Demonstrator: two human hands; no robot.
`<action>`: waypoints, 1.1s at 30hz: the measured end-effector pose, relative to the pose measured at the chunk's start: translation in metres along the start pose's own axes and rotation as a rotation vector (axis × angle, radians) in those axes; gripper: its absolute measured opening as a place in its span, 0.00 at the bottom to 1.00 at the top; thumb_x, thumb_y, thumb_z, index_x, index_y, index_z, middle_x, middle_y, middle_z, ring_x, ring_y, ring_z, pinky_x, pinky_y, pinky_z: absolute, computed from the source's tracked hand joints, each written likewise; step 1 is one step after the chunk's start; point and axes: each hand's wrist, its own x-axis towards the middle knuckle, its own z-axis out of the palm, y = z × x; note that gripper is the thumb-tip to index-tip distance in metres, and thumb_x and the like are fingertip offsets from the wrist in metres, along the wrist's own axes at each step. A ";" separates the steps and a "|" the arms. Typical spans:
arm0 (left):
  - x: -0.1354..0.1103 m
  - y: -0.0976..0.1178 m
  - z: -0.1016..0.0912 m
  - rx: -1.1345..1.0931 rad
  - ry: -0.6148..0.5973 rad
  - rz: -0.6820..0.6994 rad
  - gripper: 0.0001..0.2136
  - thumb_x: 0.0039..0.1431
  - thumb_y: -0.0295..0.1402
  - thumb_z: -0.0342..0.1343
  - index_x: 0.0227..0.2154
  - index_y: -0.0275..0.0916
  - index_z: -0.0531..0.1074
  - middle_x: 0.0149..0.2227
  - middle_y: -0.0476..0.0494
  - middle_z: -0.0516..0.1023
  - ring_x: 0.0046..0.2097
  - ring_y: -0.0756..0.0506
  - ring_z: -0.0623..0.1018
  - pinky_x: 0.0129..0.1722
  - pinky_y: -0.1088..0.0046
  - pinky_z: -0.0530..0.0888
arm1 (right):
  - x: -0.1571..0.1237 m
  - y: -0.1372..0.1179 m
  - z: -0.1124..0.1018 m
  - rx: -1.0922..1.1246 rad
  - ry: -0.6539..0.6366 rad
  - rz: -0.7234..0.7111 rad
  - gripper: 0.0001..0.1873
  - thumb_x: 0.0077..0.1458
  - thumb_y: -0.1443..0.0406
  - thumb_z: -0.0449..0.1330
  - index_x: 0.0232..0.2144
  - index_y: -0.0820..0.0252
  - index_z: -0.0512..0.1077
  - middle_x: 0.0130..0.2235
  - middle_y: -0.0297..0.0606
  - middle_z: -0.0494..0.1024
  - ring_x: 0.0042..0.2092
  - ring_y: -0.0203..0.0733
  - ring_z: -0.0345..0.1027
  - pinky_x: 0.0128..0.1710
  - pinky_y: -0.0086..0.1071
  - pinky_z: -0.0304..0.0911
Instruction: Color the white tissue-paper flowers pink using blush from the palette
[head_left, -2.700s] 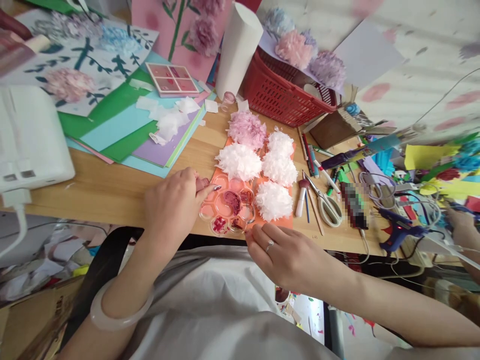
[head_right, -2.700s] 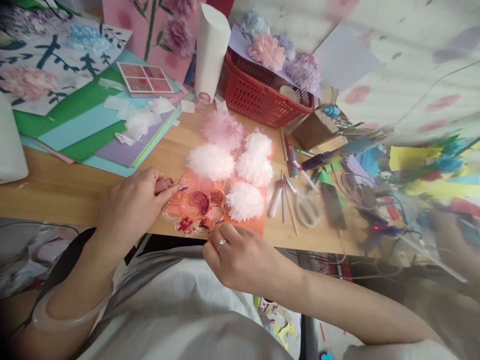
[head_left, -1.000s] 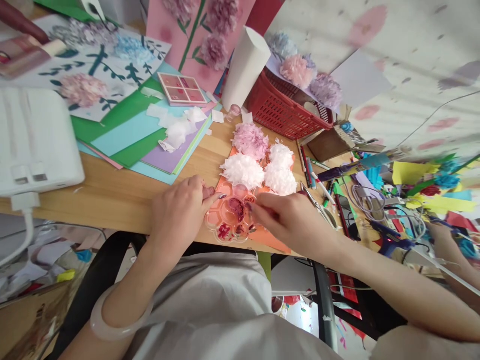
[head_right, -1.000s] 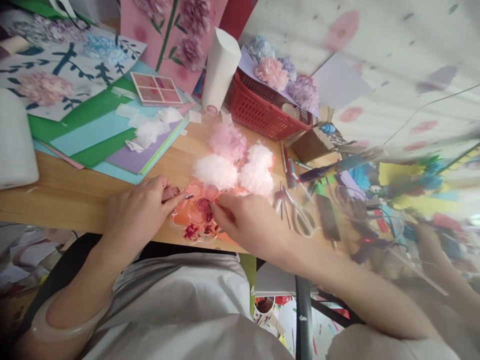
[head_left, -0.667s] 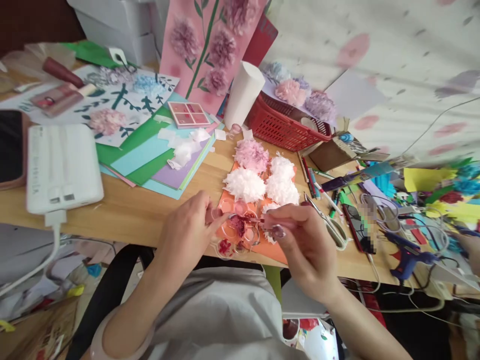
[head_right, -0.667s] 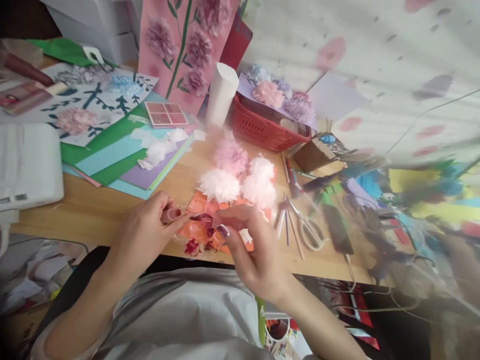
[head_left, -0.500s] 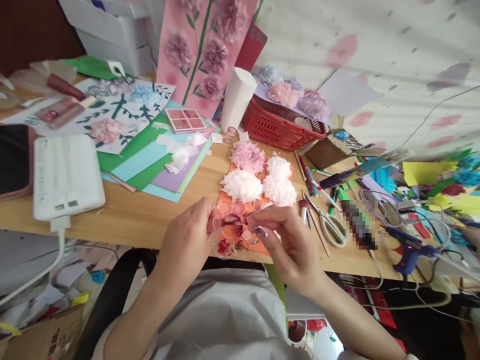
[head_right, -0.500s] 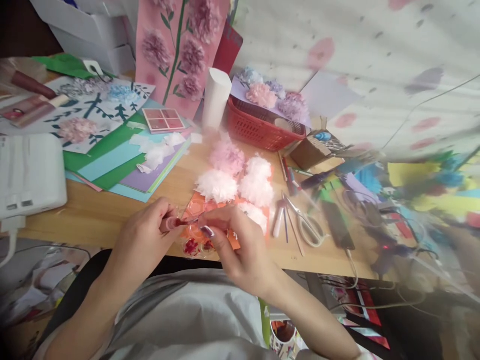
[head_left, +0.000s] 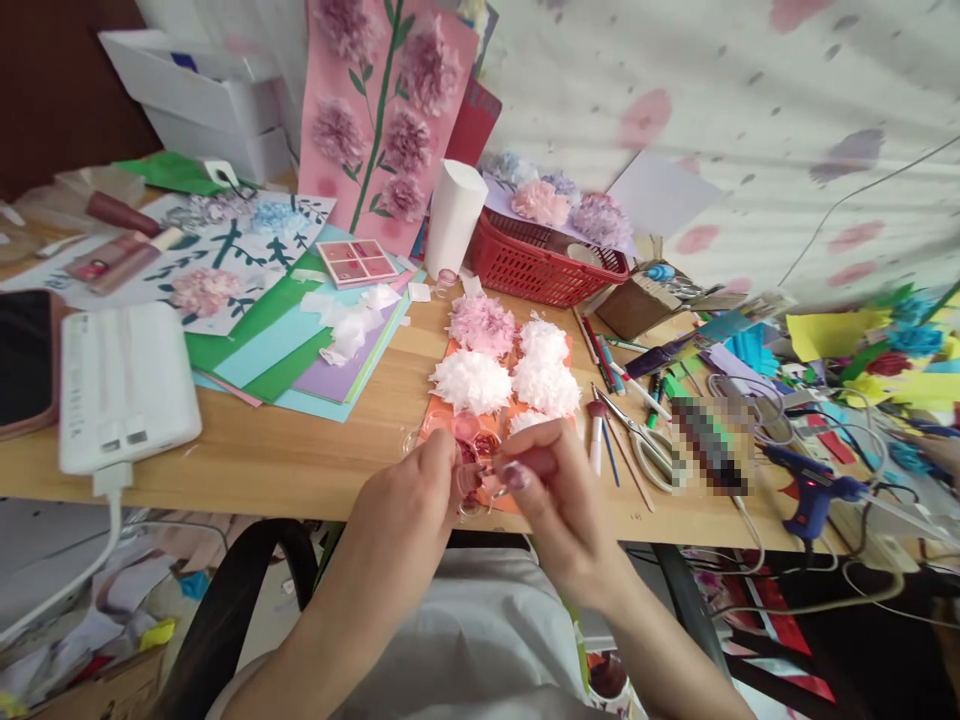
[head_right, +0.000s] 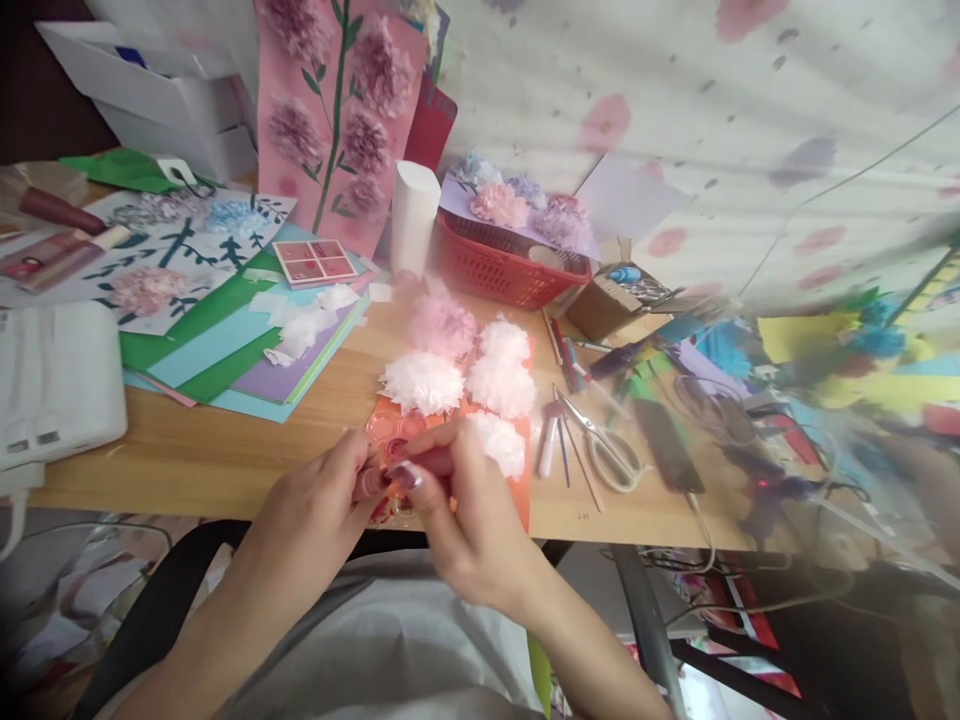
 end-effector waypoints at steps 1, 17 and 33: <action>0.000 0.000 0.000 0.004 -0.017 -0.008 0.07 0.63 0.28 0.45 0.31 0.46 0.55 0.25 0.50 0.71 0.27 0.42 0.75 0.24 0.69 0.60 | 0.000 0.000 0.000 0.026 0.010 0.017 0.02 0.70 0.64 0.50 0.44 0.53 0.60 0.35 0.33 0.77 0.32 0.36 0.73 0.31 0.29 0.68; 0.002 -0.003 -0.003 0.025 -0.125 -0.081 0.08 0.60 0.25 0.44 0.29 0.45 0.55 0.26 0.48 0.74 0.28 0.42 0.76 0.27 0.68 0.60 | -0.008 0.010 -0.004 0.139 0.135 0.141 0.10 0.67 0.55 0.55 0.39 0.55 0.68 0.30 0.33 0.72 0.31 0.36 0.68 0.31 0.29 0.66; 0.018 -0.034 -0.006 0.322 -0.054 -0.318 0.14 0.61 0.48 0.55 0.39 0.42 0.69 0.36 0.43 0.82 0.40 0.32 0.81 0.30 0.64 0.60 | -0.043 0.034 -0.016 -0.137 -0.032 0.152 0.04 0.66 0.68 0.54 0.40 0.56 0.68 0.34 0.37 0.78 0.32 0.38 0.73 0.30 0.29 0.69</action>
